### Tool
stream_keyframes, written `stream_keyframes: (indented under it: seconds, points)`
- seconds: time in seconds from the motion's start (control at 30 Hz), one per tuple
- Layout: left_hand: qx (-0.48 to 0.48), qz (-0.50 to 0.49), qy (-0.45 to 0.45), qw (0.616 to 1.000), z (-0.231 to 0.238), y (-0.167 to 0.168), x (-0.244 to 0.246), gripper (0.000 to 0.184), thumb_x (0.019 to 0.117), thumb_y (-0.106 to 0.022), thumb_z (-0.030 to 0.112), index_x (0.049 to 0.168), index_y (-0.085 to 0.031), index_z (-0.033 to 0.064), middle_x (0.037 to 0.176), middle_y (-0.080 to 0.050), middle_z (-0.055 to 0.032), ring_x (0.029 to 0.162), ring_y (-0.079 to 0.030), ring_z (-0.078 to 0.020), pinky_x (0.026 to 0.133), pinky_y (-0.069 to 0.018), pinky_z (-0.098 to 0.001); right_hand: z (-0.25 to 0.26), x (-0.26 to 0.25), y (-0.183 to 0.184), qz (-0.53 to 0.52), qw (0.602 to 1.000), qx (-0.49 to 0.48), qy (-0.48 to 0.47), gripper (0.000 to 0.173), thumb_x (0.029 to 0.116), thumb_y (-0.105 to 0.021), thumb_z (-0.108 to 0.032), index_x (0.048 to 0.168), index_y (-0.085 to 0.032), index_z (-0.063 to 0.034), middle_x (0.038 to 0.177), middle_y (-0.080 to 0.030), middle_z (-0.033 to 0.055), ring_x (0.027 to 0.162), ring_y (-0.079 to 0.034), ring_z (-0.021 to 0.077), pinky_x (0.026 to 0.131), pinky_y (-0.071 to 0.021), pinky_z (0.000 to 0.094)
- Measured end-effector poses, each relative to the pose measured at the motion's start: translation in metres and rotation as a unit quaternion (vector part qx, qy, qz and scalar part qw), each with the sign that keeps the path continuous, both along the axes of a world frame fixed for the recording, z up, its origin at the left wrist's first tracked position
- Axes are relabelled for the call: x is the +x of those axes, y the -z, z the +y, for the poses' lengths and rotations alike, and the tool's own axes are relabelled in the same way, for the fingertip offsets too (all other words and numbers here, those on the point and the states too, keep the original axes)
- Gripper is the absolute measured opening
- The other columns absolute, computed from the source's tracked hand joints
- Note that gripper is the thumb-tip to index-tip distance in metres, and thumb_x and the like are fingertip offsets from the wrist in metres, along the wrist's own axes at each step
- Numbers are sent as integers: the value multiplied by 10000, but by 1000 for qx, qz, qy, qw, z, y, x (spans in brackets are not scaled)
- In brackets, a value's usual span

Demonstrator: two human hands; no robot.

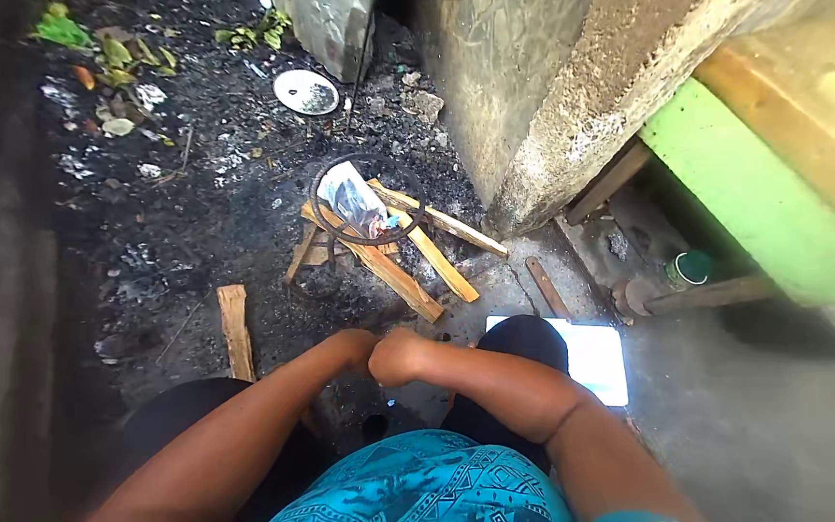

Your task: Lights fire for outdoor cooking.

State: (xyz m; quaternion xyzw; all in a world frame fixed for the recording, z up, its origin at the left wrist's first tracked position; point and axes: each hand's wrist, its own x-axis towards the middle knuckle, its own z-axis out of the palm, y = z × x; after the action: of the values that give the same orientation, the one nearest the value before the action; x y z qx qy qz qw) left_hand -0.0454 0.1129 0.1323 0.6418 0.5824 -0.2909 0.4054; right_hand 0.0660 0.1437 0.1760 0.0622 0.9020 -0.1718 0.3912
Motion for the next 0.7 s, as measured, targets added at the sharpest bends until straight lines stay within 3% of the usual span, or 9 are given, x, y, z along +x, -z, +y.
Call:
stream_keyframes:
  seconds: [0.2, 0.4, 0.7]
  points:
    - [11, 21, -32, 999, 16, 3, 9, 282, 966, -649, 176, 1171, -675, -16, 1187, -683, -237, 1179, -629, -428, 967, -465, -671, 6, -1, -4, -21, 1000, 8, 15, 246, 975, -635, -172, 1044, -690, 57, 1132, -676, 241, 1077, -651, 423, 840, -509, 646]
    - [17, 23, -12, 1000, 16, 3, 9, 302, 970, -639, 177, 1206, -657, -10, 1205, -674, -242, 1184, -623, -444, 941, -466, -686, 7, -2, -6, -30, 999, 0, 35, 267, 988, -631, -190, 1064, -691, 58, 1153, -669, 249, 1095, -644, 430, 868, -501, 650]
    - [31, 44, -28, 998, -2, 4, -5, 327, 968, -631, 218, 1221, -663, 12, 1225, -675, -218, 1197, -622, -418, 943, -477, -657, -2, -15, 1, -13, 1000, 7, -22, 338, 1018, -608, -273, 1038, -683, 56, 1130, -671, 250, 1082, -649, 434, 841, -507, 653]
